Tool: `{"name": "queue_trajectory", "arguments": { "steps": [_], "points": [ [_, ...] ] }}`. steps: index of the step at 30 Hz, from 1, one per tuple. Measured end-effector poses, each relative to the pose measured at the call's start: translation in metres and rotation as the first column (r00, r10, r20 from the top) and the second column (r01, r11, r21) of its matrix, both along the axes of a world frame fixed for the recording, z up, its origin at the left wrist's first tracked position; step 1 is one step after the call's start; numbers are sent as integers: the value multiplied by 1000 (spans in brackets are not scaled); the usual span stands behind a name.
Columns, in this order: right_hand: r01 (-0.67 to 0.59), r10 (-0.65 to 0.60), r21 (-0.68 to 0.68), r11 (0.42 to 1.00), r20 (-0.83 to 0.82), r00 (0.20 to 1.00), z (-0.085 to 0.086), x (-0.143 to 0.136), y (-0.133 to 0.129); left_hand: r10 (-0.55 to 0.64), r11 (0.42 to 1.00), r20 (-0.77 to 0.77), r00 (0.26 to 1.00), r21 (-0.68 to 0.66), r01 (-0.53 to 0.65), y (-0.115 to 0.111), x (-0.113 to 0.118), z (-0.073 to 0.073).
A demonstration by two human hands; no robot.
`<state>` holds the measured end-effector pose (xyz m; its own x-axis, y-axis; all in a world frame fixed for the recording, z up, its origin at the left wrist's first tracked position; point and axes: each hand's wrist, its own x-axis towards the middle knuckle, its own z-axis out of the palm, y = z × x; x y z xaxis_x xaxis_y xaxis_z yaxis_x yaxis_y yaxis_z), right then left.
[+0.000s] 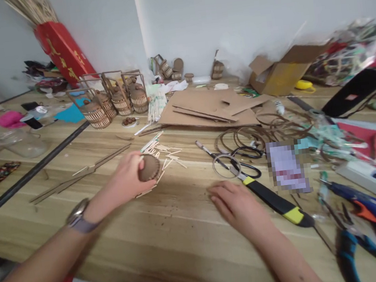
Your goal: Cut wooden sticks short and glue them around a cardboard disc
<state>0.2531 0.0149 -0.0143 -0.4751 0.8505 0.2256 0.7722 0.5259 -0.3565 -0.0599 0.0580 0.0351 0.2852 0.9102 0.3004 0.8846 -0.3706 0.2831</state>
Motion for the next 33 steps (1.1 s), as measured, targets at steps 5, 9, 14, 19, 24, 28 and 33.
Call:
{"name": "queue_trajectory", "arguments": {
  "steps": [5, 9, 14, 19, 24, 28, 33],
  "points": [
    [3, -3, -1, 1000, 13, 1000, -1, -2, -3, -258, 965, -39, 965, -49, 256, 41, 67, -16],
    [20, -20, 1, 1000, 7, 1000, 1, -1, -5, -394, 917, -54, 917, 38, 396, 32, 74, -23],
    [163, -163, 19, 987, 4, 987, 8, 4, -4, -618, 777, -213, 757, -13, 630, -5, 60, -31],
    [444, -449, 83, 892, 53, 892, 10, 29, 0, -563, 820, -192, 804, -7, 573, -20, 53, -38],
    [588, -611, 166, 791, 235, 756, 4, 70, 0, -515, 853, -206, 832, -34, 520, -31, 56, -38],
    [598, -617, 151, 787, 205, 760, 6, 78, -3, -506, 862, -127, 853, -39, 505, -33, 59, -46],
    [610, -616, 88, 787, 112, 779, 20, 57, -3, -537, 837, -87, 839, 66, 543, -27, 54, -58]
  ]
}}
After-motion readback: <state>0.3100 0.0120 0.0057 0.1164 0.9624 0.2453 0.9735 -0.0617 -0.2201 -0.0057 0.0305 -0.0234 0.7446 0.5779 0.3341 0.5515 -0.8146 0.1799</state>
